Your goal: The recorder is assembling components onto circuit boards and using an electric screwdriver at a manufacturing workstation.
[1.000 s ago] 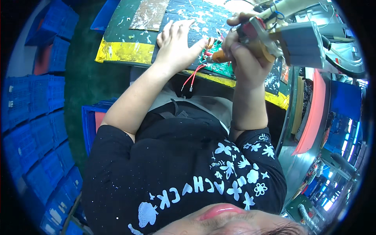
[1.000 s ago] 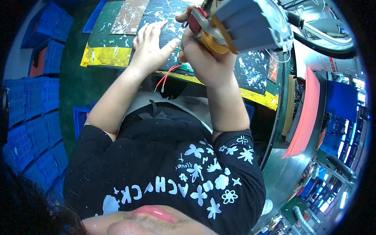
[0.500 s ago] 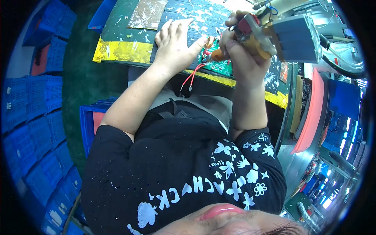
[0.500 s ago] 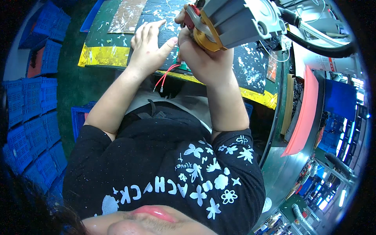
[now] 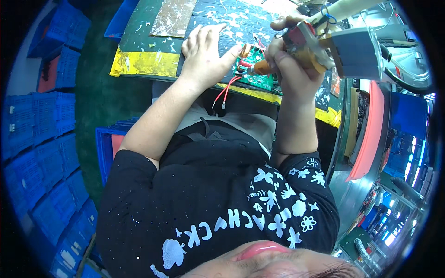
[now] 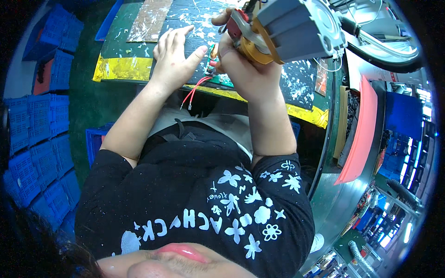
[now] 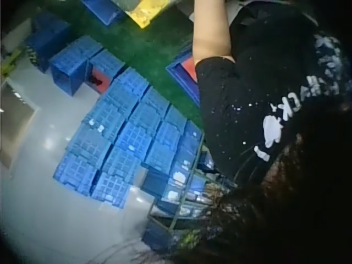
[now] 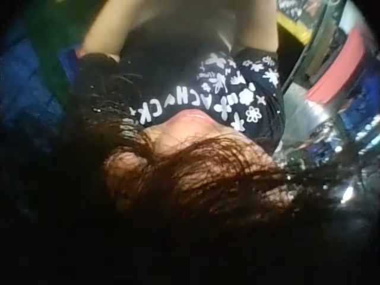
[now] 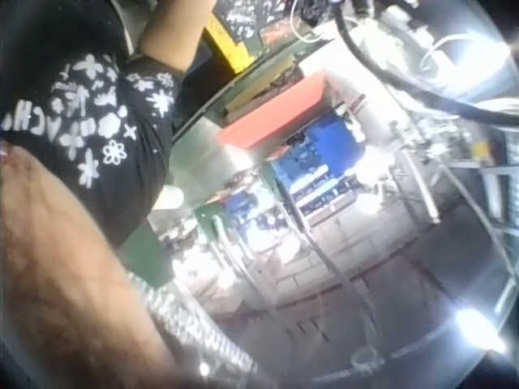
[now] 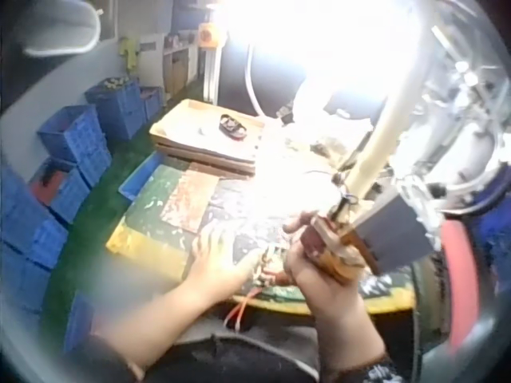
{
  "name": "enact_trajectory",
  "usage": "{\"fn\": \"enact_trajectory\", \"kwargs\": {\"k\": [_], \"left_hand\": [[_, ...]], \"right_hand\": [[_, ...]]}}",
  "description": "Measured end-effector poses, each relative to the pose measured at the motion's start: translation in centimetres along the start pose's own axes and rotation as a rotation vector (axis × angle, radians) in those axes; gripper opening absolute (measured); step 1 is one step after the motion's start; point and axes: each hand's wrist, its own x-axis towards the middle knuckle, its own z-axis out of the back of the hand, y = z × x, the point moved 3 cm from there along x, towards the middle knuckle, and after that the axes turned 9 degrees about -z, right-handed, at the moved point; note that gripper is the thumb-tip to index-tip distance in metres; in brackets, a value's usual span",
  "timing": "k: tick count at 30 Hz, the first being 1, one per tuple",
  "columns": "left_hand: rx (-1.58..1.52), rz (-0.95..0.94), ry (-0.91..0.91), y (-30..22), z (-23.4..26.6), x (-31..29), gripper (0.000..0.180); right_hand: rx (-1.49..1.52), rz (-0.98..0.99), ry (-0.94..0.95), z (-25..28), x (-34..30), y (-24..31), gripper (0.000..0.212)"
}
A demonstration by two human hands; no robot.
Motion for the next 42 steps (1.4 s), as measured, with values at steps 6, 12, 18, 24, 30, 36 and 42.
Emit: {"fn": "enact_trajectory", "kwargs": {"k": [6, 12, 18, 24, 30, 36, 42], "left_hand": [[0.026, 0.009, 0.01, 0.0, 0.0, 0.0, 0.059], [0.023, 0.002, 0.01, 0.0, -0.2, -0.1, 0.058], [0.023, -0.006, 0.009, 0.0, -0.2, -0.1, 0.058], [0.001, -0.004, 0.023, 0.1, -0.1, -0.1, 0.059], [-0.01, -0.008, 0.035, 0.0, -0.1, 0.0, 0.062], [-0.02, -0.005, 0.029, 0.0, 0.0, 0.1, 0.061], [-0.019, -0.015, 0.016, 0.1, 0.0, 0.1, 0.06]], "right_hand": [[-0.131, -0.029, -0.108, 1.3, -0.2, 1.2, 0.049], [-0.021, 0.018, -0.035, 2.0, -1.0, -0.4, 0.034], [-0.092, -0.031, -0.072, 2.2, -1.1, -0.2, 0.047], [-0.115, -0.002, -0.072, 3.4, -1.1, 0.7, 0.048], [-0.143, 0.01, -0.114, 4.0, -1.1, 0.0, 0.049], [-0.088, 0.029, -0.098, 3.9, -1.0, -0.4, 0.048], [-0.075, 0.002, -0.13, 3.6, -1.4, 1.5, 0.048]]}}
